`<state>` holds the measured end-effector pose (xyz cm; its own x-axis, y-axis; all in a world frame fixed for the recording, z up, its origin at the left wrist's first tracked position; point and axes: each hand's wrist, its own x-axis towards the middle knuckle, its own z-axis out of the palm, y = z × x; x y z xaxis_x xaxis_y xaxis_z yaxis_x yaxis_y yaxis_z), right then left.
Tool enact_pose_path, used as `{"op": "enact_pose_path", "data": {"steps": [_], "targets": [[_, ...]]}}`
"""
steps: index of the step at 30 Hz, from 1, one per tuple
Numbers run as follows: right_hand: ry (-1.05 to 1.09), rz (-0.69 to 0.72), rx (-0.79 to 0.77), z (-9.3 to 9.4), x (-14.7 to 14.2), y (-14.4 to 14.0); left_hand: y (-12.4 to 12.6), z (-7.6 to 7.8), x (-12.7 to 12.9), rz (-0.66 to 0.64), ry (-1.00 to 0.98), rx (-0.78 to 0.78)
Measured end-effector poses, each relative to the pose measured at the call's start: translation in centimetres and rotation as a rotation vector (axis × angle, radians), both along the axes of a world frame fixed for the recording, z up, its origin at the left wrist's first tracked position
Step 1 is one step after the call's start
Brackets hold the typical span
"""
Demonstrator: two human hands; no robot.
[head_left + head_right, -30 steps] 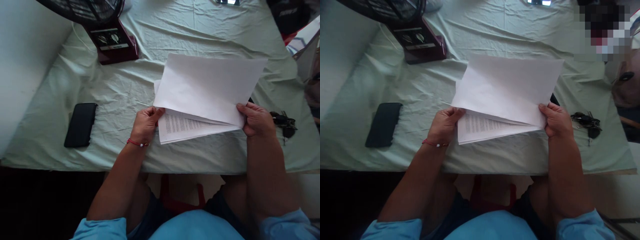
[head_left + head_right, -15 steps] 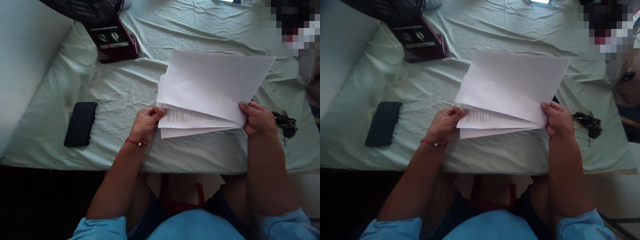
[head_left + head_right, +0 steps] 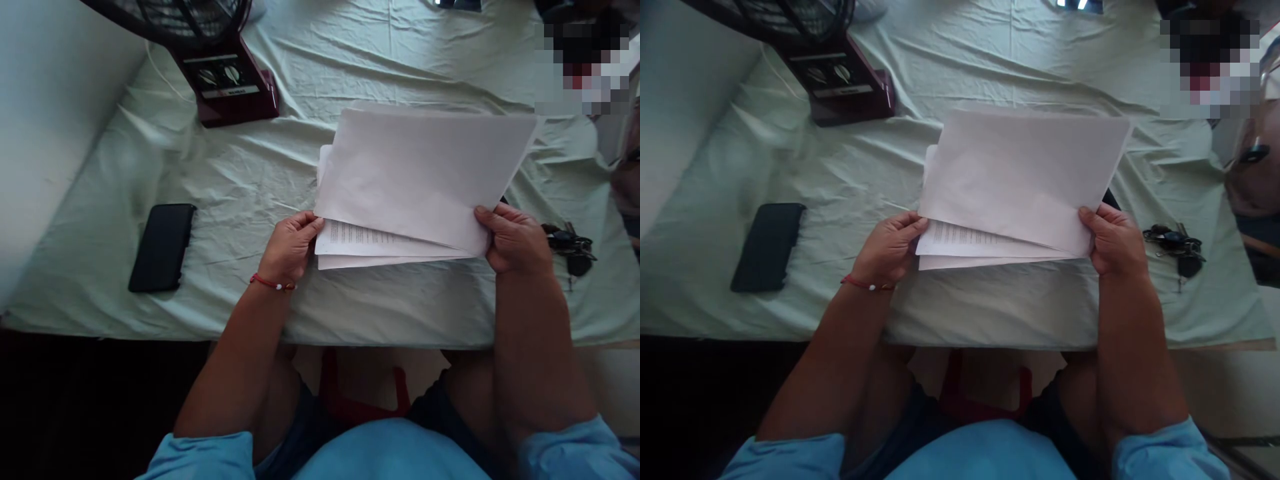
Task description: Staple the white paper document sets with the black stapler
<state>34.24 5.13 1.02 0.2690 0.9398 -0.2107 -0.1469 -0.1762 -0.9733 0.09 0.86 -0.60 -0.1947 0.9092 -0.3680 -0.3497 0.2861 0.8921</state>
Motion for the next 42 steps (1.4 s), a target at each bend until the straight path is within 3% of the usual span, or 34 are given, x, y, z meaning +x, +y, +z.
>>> {"op": "enact_pose_path", "data": {"steps": [8, 17, 31, 38, 42], "targets": [[-0.014, 0.021, -0.042, -0.1, 0.2, 0.0, 0.4, -0.2, -0.5, 0.148, -0.169, -0.004], [-0.032, 0.105, -0.087, -0.1, 0.4, -0.3, 0.5, -1.6, -0.5, 0.217, -0.024, 0.153], [-0.072, 0.057, -0.09, -0.5, 0.6, 0.0, 0.3, -1.0, -0.3, 0.141, 0.003, 0.179], [-0.072, 0.097, -0.052, -0.2, 0.4, -0.3, 0.4, -1.0, -0.1, 0.168, -0.083, 0.164], [-0.07, 0.148, 0.006, 0.0, 0.6, -0.5, 0.4, -0.6, -0.1, 0.11, -0.124, 0.125]]}}
